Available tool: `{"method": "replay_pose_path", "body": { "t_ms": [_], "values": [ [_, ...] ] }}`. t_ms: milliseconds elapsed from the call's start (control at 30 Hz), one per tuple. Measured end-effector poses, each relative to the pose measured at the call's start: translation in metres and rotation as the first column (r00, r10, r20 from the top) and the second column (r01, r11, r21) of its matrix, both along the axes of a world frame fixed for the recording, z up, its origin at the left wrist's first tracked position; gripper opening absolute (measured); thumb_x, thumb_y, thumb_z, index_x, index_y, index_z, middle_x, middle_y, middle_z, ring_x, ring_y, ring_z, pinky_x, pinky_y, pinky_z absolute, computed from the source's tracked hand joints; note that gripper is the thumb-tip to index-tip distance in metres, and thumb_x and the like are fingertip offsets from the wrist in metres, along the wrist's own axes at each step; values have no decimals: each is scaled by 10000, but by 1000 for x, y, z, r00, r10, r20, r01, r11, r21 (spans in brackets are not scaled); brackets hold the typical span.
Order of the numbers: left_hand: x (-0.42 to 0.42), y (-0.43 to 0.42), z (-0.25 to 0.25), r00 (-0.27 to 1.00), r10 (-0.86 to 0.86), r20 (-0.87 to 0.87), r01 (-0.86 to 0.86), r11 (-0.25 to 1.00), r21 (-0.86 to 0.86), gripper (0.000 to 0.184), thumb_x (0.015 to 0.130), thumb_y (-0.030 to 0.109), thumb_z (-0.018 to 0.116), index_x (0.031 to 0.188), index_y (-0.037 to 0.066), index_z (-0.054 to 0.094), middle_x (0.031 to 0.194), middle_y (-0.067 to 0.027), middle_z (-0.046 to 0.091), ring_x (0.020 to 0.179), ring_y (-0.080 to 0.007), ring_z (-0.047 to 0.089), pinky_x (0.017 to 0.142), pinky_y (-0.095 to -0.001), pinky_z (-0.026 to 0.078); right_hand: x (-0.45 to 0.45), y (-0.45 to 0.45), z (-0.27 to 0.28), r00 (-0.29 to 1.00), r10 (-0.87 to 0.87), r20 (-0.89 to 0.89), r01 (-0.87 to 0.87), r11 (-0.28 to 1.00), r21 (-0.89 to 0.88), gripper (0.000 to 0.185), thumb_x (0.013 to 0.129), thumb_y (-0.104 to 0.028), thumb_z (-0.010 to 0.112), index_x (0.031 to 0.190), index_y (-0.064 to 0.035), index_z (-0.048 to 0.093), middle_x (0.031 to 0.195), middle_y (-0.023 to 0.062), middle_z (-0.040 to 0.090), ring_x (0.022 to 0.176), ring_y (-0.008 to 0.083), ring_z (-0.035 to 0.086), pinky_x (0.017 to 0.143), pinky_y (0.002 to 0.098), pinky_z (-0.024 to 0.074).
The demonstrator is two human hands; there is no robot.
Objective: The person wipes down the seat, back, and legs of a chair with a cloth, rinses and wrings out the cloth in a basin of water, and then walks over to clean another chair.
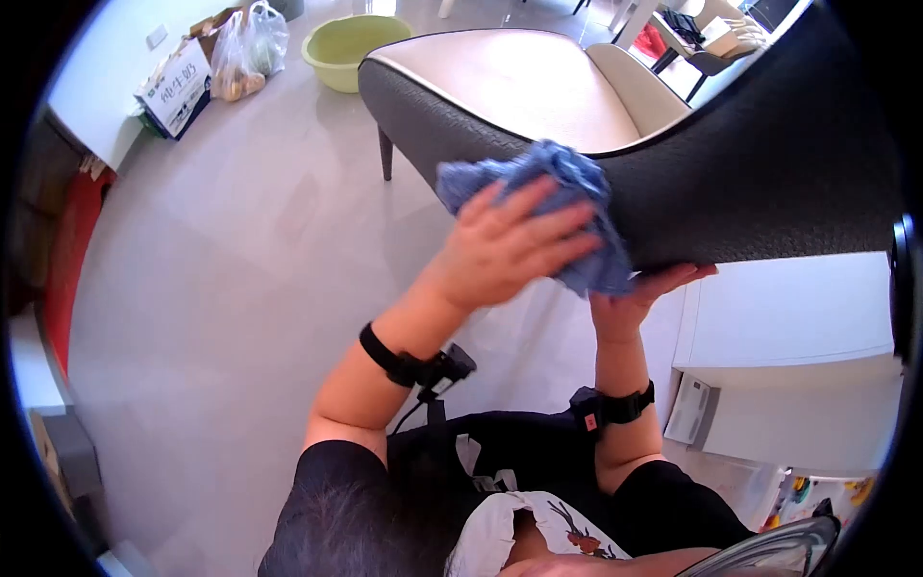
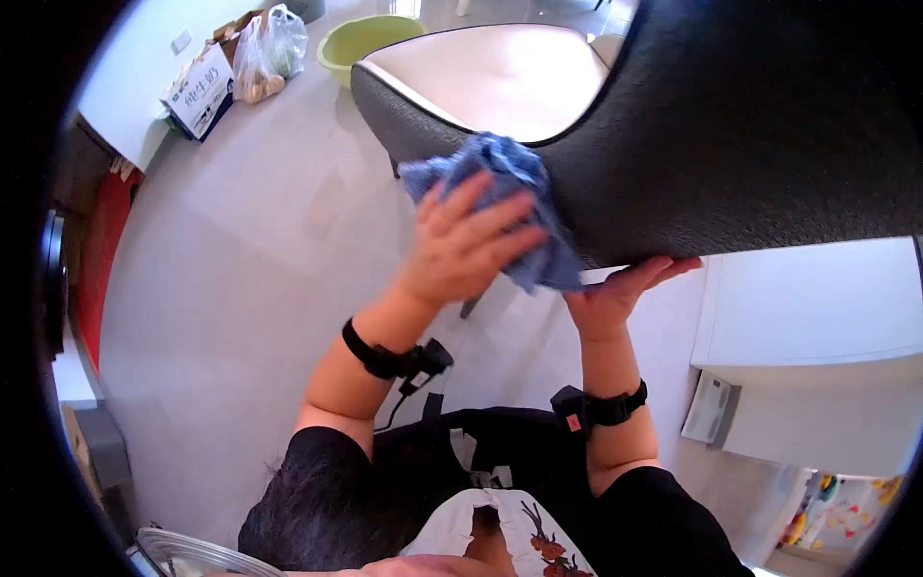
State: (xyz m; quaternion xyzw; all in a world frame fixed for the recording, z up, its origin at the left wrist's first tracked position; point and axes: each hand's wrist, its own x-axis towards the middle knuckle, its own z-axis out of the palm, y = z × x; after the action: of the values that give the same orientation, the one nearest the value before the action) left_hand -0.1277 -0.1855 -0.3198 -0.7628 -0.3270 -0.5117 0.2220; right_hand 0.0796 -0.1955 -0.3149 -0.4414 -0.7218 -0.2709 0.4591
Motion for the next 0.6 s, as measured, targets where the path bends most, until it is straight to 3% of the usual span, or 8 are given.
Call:
{"method": "replay_pose_path", "body": {
  "t_ms": [33,133,233,267,300,400,533,600],
  "values": [
    [-16,6,-11,998,54,20,-53,998,-32,351,781,187,592,1110,290,657,1297,30,556,1281,-262,436,1059,-417,311,14,3,-13,997,44,-64,-50,994,-96,1289,681,-646,702,1462,-157,-199,1448,270,-317,1358,462,-240,1066,632,-67],
    [-59,50,-46,918,-49,394,97,990,-102,444,756,5,540,1165,148,632,1305,-95,547,1270,-299,450,1056,-433,332,18,3,-11,998,55,-4,-56,993,-104,1302,682,-637,707,1452,-149,-222,1437,252,-352,1348,454,-269,1059,629,-91],
    [-104,101,-82,675,126,727,219,907,-360,468,863,-21,412,1326,5,472,1318,-171,522,1225,-246,487,1024,-344,366,18,2,-8,998,43,43,-38,993,-109,1302,685,-652,693,1446,-148,-235,1431,242,-367,1346,448,-279,1057,620,-115],
    [-119,118,-79,465,253,848,406,790,-459,431,895,44,432,1323,13,467,1267,-152,542,1152,-232,520,979,-334,396,17,3,-6,998,40,44,-36,994,-103,1302,686,-658,687,1444,-147,-241,1433,240,-366,1346,444,-281,1058,616,-118],
    [-129,130,-67,214,159,964,606,752,-259,421,895,99,451,1304,0,476,1223,-137,565,1114,-232,527,968,-339,397,16,4,-6,998,39,45,-34,994,-102,1303,687,-663,682,1441,-145,-246,1434,238,-365,1346,440,-283,1060,612,-121],
    [-145,164,-70,44,112,993,698,707,-111,415,906,138,469,1298,0,474,1161,-111,574,1028,-190,531,913,-324,415,15,1,-9,999,36,12,-34,991,-128,1304,693,-676,666,1431,-137,-264,1440,230,-361,1347,427,-290,1064,604,-124],
    [-106,118,-52,571,161,805,301,872,-387,467,865,78,510,1318,-12,441,1249,-194,528,1172,-324,501,987,-368,390,8,0,-1,998,14,57,-7,994,-113,1257,762,-631,628,1402,-86,-307,1471,182,-334,1379,345,-263,1113,518,-68],
    [-65,72,-31,748,35,663,127,972,-196,503,820,32,527,1316,3,450,1291,-232,495,1258,-363,437,1039,-402,347,8,3,-6,999,40,1,-40,994,-98,1259,758,-638,629,1405,-95,-305,1471,175,-338,1393,348,-222,1124,511,-23]
  ]
}}
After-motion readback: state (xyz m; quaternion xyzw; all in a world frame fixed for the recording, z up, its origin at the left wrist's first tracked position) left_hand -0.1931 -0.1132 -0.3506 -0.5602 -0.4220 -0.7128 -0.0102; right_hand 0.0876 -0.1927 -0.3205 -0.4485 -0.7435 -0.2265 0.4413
